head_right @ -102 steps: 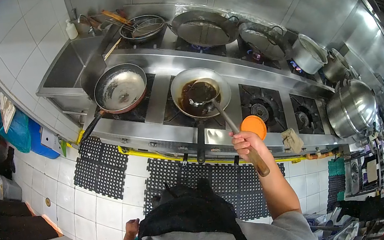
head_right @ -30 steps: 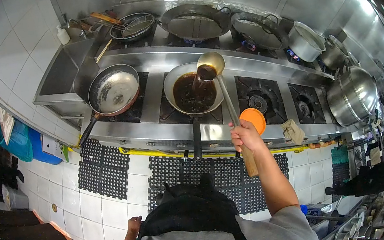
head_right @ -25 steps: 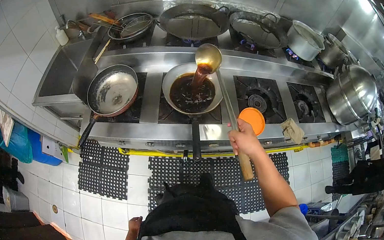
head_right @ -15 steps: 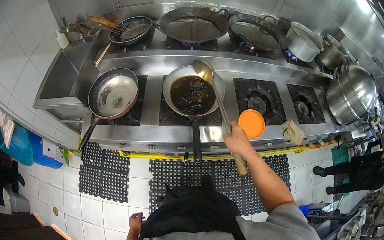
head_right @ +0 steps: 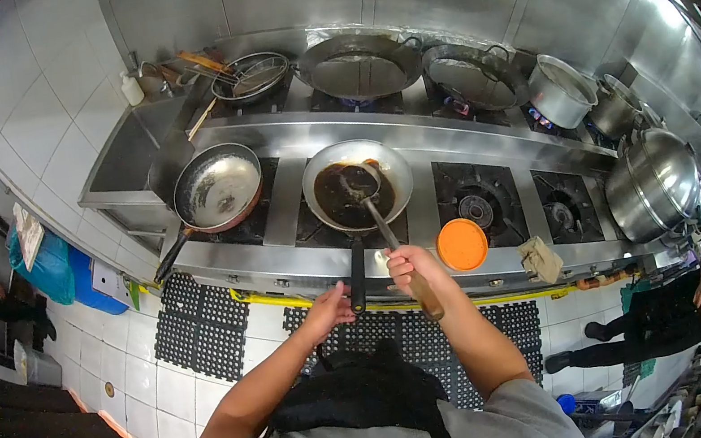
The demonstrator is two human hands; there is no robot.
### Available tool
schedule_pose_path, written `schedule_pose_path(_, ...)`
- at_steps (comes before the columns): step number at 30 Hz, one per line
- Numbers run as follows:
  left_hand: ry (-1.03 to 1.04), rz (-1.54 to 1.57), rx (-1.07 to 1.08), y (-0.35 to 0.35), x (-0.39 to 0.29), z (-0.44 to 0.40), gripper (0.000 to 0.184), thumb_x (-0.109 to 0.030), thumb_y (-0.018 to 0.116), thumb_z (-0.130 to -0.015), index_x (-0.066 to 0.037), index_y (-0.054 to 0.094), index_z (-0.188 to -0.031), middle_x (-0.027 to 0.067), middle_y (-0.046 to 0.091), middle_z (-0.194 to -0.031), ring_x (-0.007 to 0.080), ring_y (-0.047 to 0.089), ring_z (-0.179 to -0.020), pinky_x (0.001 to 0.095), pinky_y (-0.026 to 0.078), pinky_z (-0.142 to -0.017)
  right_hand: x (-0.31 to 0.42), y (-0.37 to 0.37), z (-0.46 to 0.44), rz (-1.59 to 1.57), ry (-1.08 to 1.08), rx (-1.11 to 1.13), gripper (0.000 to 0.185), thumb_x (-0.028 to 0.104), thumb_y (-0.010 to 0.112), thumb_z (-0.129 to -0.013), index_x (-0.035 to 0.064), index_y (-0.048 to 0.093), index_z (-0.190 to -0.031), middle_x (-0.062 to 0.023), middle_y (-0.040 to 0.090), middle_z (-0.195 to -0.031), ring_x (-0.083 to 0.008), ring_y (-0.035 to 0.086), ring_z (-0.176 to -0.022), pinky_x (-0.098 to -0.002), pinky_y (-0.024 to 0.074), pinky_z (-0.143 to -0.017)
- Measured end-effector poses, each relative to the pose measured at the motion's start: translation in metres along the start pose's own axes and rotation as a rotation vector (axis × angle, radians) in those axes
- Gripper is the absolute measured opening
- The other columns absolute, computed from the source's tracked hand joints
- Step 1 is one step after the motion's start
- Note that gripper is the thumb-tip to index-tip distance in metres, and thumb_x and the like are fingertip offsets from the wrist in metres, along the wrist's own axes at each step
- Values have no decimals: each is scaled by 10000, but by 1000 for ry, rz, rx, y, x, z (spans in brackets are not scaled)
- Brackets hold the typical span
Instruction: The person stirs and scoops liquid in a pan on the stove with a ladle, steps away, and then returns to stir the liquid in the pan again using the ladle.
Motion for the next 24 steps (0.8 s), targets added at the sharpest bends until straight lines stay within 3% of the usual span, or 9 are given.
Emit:
schedule_pose_path(1, 3, -9, -4, 12, -8, -5, 523, -500, 456, -1012, -40, 557, -1239, 118, 696, -1030, 183, 678, -850, 326, 547, -743, 5, -4, 2, -3, -2, 10, 147, 81, 500, -921, 40, 528, -1060, 67, 424, -615, -31, 425, -450, -222, 357, -406)
schedule_pose_path(4, -69, 361, 113, 43, -24, -18, 529, -509, 406, -1018, -48, 519, -1252, 166, 679, -997, 262, 680, -820, 392, 572, -735, 7, 2, 10, -307, 171, 278, 201, 73, 455, -947, -19, 563, -1089, 55, 446, -654, -31, 430, -447, -215, 377, -390)
schedule_pose_path(7, -167, 421, 63, 47, -25, -30, 468, -477, 421, -1020, -68, 521, -1223, 153, 674, -954, 264, 675, -793, 403, 575, -727, 13, -7, 20, -250, 167, 269, 195, 70, 456, -943, -8, 566, -1084, 56, 444, -650, -31, 439, -454, -221, 382, -392)
schedule_pose_path(8, -201, 439, -4, 53, -29, -26, 391, -439, 423, -1028, -84, 535, -1146, 98, 635, -844, 222, 623, -687, 363, 546, -631, 16, -8, 25, -257, 169, 275, 195, 70, 456, -943, -8, 566, -1084, 56, 444, -650, -31, 439, -454, -221, 382, -392)
schedule_pose_path(9, -201, 432, -10, 51, -27, -32, 391, -439, 423, -1028, -84, 535, -1146, 98, 635, -844, 222, 623, -687, 363, 546, -631, 19, -12, 28, -198, 148, 223, 190, 72, 463, -940, 0, 557, -1088, 57, 443, -649, -32, 432, -454, -226, 374, -388)
schedule_pose_path(11, -225, 505, 131, 55, -23, -36, 376, -448, 452, -1017, -90, 541, -1087, 55, 561, -748, 174, 518, -576, 299, 456, -515, 22, -15, 35, -150, 134, 175, 186, 75, 469, -937, 8, 549, -1092, 59, 441, -648, -32, 426, -453, -232, 367, -384)
schedule_pose_path(12, -217, 473, 85, 53, -18, -39, 368, -455, 463, -1016, -94, 521, -1048, 28, 500, -690, 134, 429, -523, 268, 378, -469, 26, -19, 39, -35, 86, 106, 185, 78, 481, -931, 20, 537, -1097, 61, 439, -647, -30, 410, -447, -232, 353, -381)
schedule_pose_path(14, -210, 445, 62, 53, -18, -37, 371, -462, 472, -1013, -95, 515, -1045, 25, 497, -682, 129, 422, -514, 267, 369, -465, 34, -22, 48, 187, -5, -15, 200, 77, 514, -904, 42, 507, -1101, 57, 427, -646, -26, 374, -441, -225, 316, -373)
schedule_pose_path(24, -177, 341, -14, 50, -26, -37, 358, -456, 506, -1007, -98, 498, -1002, 12, 459, -647, 121, 393, -480, 277, 342, -439, 40, -11, 76, 515, -247, -173, 284, 32, 519, -859, 4, 464, -1136, 16, 413, -629, -80, 399, -439, -284, 359, -360)
Point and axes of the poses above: each hand's wrist, its own z-axis away from the middle knuckle, its own y-axis out of the palm, x = y × z, the point moved 6 cm from there along -z, towards the middle knuckle
